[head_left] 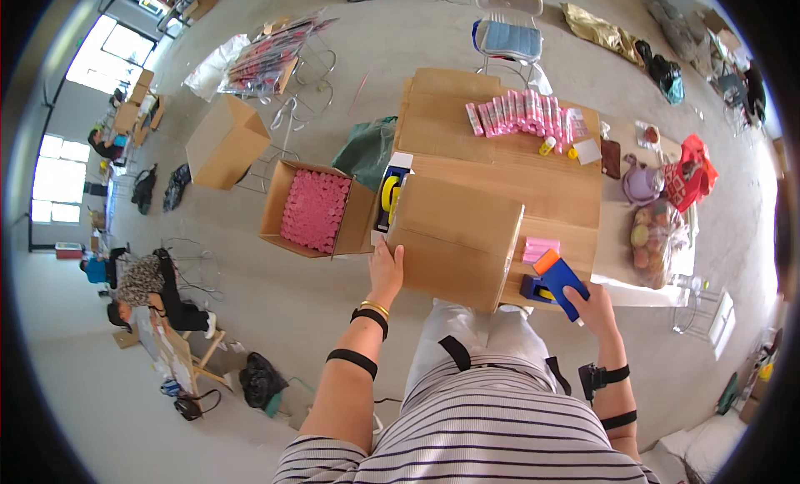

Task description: The recorder assembles a cardboard box and packs it with pink plastic cylindrical components, then seals it with tape.

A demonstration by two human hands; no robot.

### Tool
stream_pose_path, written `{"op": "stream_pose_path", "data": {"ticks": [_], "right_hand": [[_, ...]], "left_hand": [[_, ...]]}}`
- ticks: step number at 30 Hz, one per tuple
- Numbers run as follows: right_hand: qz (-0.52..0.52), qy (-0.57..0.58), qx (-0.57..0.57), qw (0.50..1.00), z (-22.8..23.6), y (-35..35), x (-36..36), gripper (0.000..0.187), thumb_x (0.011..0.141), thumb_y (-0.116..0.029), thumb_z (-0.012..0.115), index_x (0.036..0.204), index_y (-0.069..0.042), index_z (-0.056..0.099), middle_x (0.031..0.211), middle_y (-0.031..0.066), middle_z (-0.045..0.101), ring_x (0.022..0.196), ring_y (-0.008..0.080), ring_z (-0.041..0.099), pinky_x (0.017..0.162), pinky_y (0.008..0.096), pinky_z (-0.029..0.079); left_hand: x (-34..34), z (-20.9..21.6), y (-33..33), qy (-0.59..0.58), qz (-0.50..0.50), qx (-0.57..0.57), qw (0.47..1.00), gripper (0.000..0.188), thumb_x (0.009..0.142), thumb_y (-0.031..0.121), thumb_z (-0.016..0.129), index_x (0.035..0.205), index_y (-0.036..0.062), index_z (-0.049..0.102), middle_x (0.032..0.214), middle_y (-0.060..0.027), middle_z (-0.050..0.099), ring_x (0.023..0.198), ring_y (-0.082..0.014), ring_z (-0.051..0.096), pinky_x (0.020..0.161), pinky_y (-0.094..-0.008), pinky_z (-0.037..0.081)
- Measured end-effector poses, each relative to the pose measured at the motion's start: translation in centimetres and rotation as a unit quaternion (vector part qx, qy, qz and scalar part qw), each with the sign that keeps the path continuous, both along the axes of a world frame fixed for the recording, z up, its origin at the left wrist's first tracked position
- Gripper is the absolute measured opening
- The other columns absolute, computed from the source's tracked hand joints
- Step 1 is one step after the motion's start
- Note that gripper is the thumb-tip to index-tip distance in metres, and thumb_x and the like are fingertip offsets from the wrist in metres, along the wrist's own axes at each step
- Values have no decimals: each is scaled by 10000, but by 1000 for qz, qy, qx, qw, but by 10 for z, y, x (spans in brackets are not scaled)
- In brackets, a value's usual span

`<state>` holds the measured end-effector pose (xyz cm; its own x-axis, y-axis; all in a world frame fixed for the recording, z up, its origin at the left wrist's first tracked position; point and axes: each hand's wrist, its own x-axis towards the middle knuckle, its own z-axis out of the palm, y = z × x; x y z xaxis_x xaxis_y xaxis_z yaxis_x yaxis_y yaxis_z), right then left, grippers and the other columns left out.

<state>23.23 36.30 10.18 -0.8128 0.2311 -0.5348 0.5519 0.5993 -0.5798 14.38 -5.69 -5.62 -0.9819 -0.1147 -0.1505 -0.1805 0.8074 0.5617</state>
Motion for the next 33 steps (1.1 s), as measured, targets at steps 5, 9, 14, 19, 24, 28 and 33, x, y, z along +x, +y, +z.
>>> {"op": "stream_pose_path", "data": {"ticks": [5,9,14,19,24,28,33], "right_hand": [[-32,13,5,999,-10,-30,-18,371,836,-313,665,968,34,674,742,171,678,688,274,669,652,363,508],[-48,-5,9,999,10,-55,-25,378,837,-318,665,941,46,676,711,160,665,642,228,649,614,343,501],[-66,-19,19,997,27,-75,-24,359,846,-293,659,926,57,676,662,119,650,586,175,620,570,314,486],[-79,-26,11,997,37,-93,-25,334,854,-262,653,937,62,667,663,110,647,576,162,619,553,304,485],[-81,-16,24,996,33,-93,-24,345,855,-260,652,948,72,662,682,112,649,582,156,622,555,307,492],[-99,-22,13,995,31,-91,-26,352,854,-264,655,964,70,664,696,112,654,600,155,620,575,299,491],[-90,-26,24,995,30,-94,-33,360,850,-268,659,970,72,665,706,118,657,621,159,618,600,301,489]], "left_hand": [[-25,22,5,-159,0,91,983,595,999,439,352,1401,0,359,1282,-249,531,1168,-420,492,1006,-468,375],[-32,6,-7,-126,-46,179,975,583,1012,429,303,1420,14,338,1298,-248,522,1192,-425,475,1005,-468,375],[-80,-27,10,69,-128,238,960,588,1021,347,337,1432,-66,261,1437,-289,354,1309,-426,371,1071,-455,324],[-151,-35,33,116,-159,242,950,577,1011,267,402,1448,-63,219,1470,-284,307,1339,-423,331,1090,-450,306],[-135,-20,23,103,-183,255,944,585,1013,251,391,1470,-43,173,1481,-284,285,1340,-426,330,1103,-434,300],[-73,-16,-1,96,-170,235,952,591,1021,269,367,1471,-56,166,1519,-243,239,1392,-387,268,1132,-414,260],[-12,-6,-34,20,-162,238,957,606,1017,288,380,1471,-58,177,1525,-235,234,1404,-378,250,1140,-403,241]]}}
